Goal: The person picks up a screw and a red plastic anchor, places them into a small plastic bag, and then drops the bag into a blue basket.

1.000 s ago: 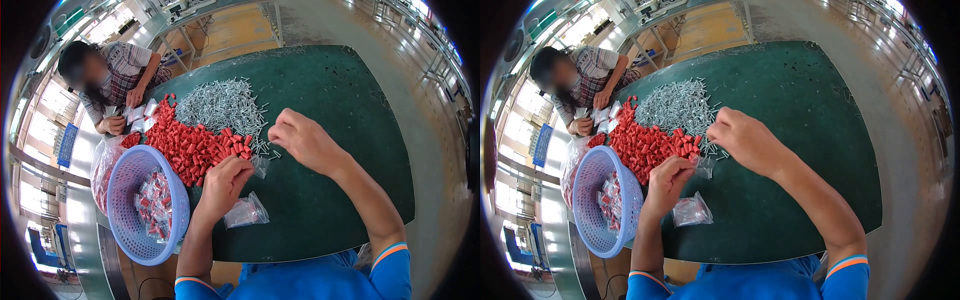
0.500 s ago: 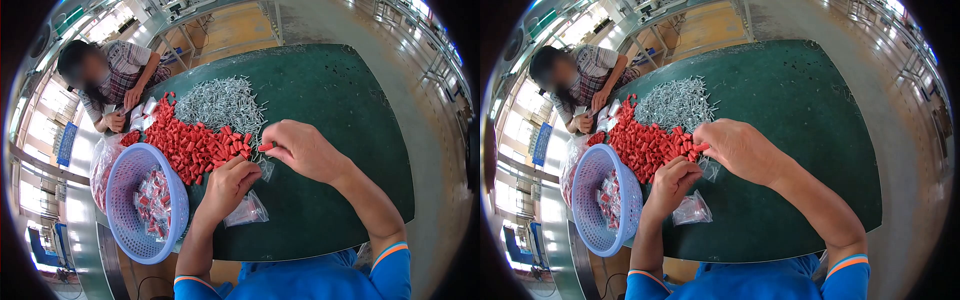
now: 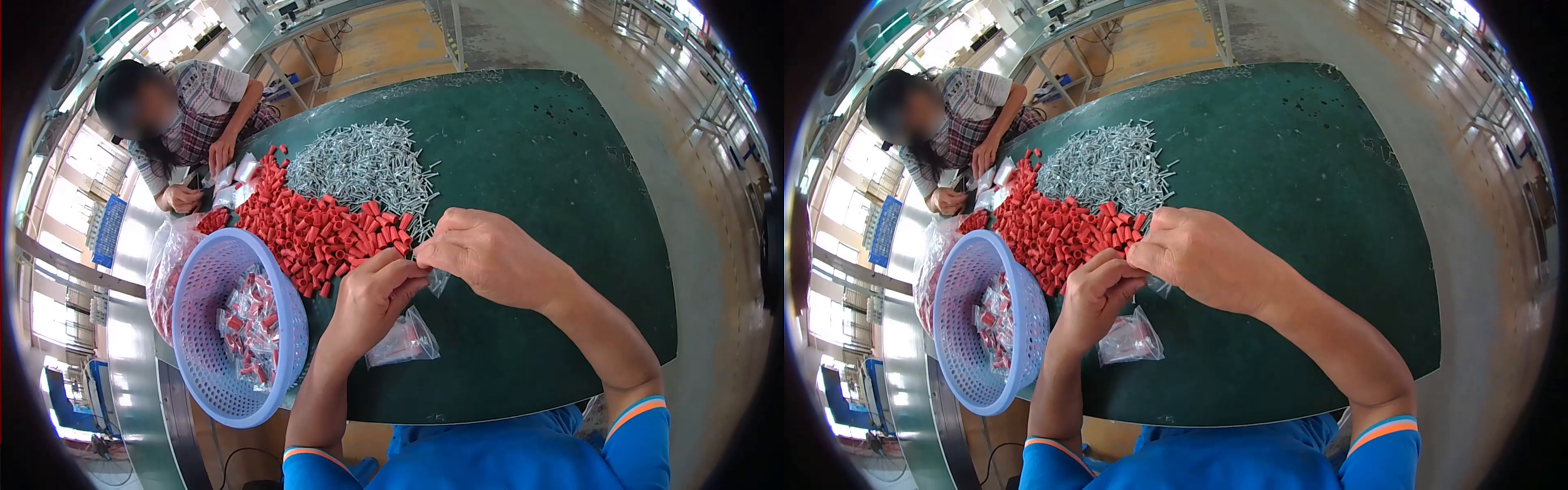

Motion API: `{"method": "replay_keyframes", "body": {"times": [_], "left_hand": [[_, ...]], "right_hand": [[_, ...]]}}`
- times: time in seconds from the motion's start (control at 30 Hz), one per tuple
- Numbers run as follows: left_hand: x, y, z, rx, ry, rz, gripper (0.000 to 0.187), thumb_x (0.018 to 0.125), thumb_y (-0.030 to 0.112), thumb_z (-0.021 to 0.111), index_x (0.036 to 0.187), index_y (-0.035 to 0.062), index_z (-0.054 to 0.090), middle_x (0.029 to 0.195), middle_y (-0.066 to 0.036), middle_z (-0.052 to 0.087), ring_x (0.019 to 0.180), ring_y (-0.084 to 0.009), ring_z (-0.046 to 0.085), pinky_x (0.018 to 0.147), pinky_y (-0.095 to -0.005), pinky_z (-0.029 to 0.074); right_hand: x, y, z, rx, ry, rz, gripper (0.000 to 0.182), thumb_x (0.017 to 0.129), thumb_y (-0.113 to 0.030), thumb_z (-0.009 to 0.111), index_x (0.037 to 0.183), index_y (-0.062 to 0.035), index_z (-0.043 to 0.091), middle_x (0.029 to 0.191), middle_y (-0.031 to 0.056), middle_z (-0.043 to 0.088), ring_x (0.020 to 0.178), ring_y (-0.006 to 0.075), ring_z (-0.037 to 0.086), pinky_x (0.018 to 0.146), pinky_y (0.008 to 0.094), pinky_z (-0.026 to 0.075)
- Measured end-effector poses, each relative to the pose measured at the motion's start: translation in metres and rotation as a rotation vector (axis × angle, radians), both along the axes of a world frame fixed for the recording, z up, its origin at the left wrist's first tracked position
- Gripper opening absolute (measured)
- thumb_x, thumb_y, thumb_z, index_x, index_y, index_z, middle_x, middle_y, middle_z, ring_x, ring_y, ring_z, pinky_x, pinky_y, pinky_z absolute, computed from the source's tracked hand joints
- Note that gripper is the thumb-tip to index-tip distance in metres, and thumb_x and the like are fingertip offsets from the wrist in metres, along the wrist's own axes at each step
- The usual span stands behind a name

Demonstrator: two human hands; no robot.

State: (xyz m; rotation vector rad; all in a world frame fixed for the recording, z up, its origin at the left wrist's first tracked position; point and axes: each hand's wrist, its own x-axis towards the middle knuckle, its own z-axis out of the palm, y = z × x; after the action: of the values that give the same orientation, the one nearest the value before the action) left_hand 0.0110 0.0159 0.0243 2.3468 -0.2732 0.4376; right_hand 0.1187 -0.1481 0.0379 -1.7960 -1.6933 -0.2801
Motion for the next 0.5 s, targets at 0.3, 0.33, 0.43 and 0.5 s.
{"method": "replay_keyframes", "body": {"times": [0.3, 0.33, 0.43, 0.5], "left_hand": [[-0.001, 0.006, 0.002, -0.050, 0.033, 0.064, 0.015, 0.069, -0.006, 0.068, 0.081, -0.0010, 0.062, 0.074, -0.007, 0.058, 0.062, -0.0148, 0.057, 0.053, -0.0246, 0.043], [-0.001, 0.006, 0.002, -0.049, 0.032, 0.066, 0.015, 0.069, -0.006, 0.068, 0.081, -0.0010, 0.062, 0.074, -0.007, 0.058, 0.062, -0.0148, 0.057, 0.053, -0.0246, 0.043], [-0.001, 0.005, 0.001, -0.056, 0.004, 0.035, 0.015, 0.069, -0.006, 0.067, 0.082, -0.0008, 0.062, 0.074, -0.007, 0.058, 0.062, -0.0150, 0.057, 0.053, -0.0246, 0.043], [0.001, 0.005, 0.001, -0.091, -0.040, -0.017, 0.013, 0.071, -0.006, 0.066, 0.081, -0.0008, 0.061, 0.074, -0.007, 0.058, 0.062, -0.0151, 0.056, 0.053, -0.0250, 0.043]], "right_hand": [[0.005, 0.005, -0.005, 0.141, 0.242, -0.037, 0.029, 0.072, 0.001, 0.052, 0.099, -0.0029, 0.060, 0.096, 0.0127, 0.061, 0.095, 0.0268, 0.055, 0.085, 0.0354, 0.044], [0.006, 0.005, -0.005, 0.141, 0.241, -0.035, 0.029, 0.072, 0.001, 0.052, 0.099, -0.0029, 0.060, 0.096, 0.0127, 0.061, 0.095, 0.0268, 0.055, 0.085, 0.0354, 0.044], [0.006, 0.005, -0.010, 0.122, 0.103, 0.037, 0.029, 0.071, 0.001, 0.053, 0.099, -0.0037, 0.060, 0.097, 0.0117, 0.061, 0.098, 0.0269, 0.054, 0.087, 0.0355, 0.043], [0.002, 0.005, -0.016, 0.038, 0.004, -0.020, 0.024, 0.069, 0.001, 0.055, 0.092, -0.0047, 0.061, 0.097, 0.0101, 0.061, 0.100, 0.0271, 0.053, 0.086, 0.0355, 0.042]]}}
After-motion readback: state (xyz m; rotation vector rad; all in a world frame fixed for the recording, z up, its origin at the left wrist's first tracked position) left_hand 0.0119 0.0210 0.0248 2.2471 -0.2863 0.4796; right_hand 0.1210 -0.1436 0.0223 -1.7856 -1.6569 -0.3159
